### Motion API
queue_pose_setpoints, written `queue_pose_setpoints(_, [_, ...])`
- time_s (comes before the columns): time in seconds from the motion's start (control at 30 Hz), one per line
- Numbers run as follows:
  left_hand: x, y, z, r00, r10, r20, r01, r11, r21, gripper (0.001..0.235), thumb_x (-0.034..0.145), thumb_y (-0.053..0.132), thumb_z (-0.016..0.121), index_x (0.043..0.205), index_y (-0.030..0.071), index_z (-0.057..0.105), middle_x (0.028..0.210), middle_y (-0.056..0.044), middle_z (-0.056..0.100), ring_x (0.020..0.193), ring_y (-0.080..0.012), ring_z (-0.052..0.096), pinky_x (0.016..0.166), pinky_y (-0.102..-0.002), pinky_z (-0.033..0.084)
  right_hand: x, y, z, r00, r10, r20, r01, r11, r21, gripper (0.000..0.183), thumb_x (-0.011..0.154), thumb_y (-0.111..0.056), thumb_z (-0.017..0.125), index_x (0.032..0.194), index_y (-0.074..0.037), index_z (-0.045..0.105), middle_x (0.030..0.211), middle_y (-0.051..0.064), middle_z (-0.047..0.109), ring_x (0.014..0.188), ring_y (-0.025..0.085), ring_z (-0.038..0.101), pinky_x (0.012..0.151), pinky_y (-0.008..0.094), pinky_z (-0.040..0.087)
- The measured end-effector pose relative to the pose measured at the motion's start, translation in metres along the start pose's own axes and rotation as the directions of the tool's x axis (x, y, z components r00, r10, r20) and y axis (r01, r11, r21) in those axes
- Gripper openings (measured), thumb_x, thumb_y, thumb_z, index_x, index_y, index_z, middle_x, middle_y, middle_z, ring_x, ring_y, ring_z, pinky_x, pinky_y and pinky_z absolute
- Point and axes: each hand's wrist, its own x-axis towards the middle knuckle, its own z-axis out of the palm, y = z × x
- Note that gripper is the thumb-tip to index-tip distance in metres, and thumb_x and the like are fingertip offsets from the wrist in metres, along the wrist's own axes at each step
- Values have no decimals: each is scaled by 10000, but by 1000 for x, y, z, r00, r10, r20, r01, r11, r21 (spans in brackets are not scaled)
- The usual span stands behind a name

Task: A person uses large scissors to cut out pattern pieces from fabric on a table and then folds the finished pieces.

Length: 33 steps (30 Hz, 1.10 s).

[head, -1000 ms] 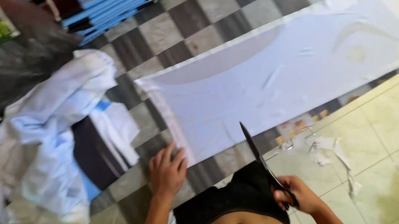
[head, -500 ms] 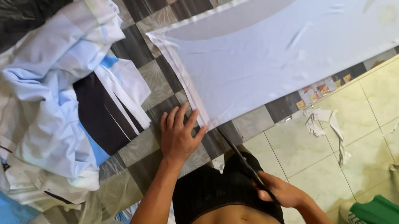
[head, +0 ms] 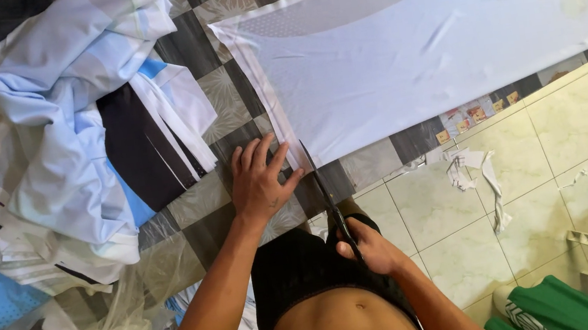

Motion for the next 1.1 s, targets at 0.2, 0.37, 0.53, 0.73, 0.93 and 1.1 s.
queue_pose_setpoints(0.2, [-1, 0, 1, 1000, -18, 5, 18, 1000, -5, 658, 913, 668, 865, 1419, 251, 812, 1564, -80, 681, 1465, -310, 608, 1265, -604, 401, 2, -7, 0, 1000, 21, -16, -21, 1000, -15, 736, 907, -770, 859, 1149, -95, 696, 901, 150, 671, 926, 312, 694, 907, 468, 550])
queue_pose_setpoints(0.37, [-1, 1, -2, 999, -31, 14, 31, 999, -16, 671, 898, 662, 890, 1407, 230, 827, 1571, -80, 681, 1469, -311, 603, 1272, -602, 395, -2, -18, 2, 998, 38, -56, -39, 999, -16, 612, 923, -704, 885, 1041, -128, 717, 808, 112, 680, 834, 277, 690, 830, 429, 542])
queue_pose_setpoints(0.53, [-1, 0, -2, 999, -27, 25, 27, 999, -18, 696, 893, 643, 899, 1440, 222, 813, 1589, -79, 667, 1485, -308, 587, 1288, -594, 378, -8, -28, 4, 995, 60, -79, -60, 998, -1, 604, 925, -702, 894, 958, -128, 710, 734, 89, 675, 760, 251, 666, 775, 408, 527])
queue_pose_setpoints(0.73, [-2, -1, -3, 999, -29, 33, 30, 999, -45, 678, 896, 615, 908, 1431, 208, 822, 1591, -89, 667, 1496, -319, 571, 1293, -600, 371, -14, -58, 2, 994, 71, -78, -60, 990, 129, 447, 1000, -439, 910, 905, -48, 715, 629, 132, 698, 597, 256, 726, 664, 362, 555])
queue_pose_setpoints(0.93, [-3, -2, -4, 996, -34, 80, 41, 996, -82, 730, 884, 624, 912, 1458, 186, 809, 1608, -104, 654, 1508, -349, 560, 1295, -630, 371, 6, -64, -3, 1000, 15, -19, -13, 995, 94, 561, 1008, -583, 859, 982, -41, 716, 702, 162, 729, 681, 273, 756, 705, 399, 582])
queue_pose_setpoints(1.1, [-2, -2, -8, 996, -28, 81, 35, 995, -88, 719, 900, 629, 904, 1444, 167, 813, 1594, -118, 660, 1500, -358, 568, 1290, -634, 377, -4, -93, 0, 994, 60, -90, -53, 996, 71, 525, 1002, -494, 897, 869, -32, 688, 598, 160, 694, 525, 278, 744, 581, 372, 570])
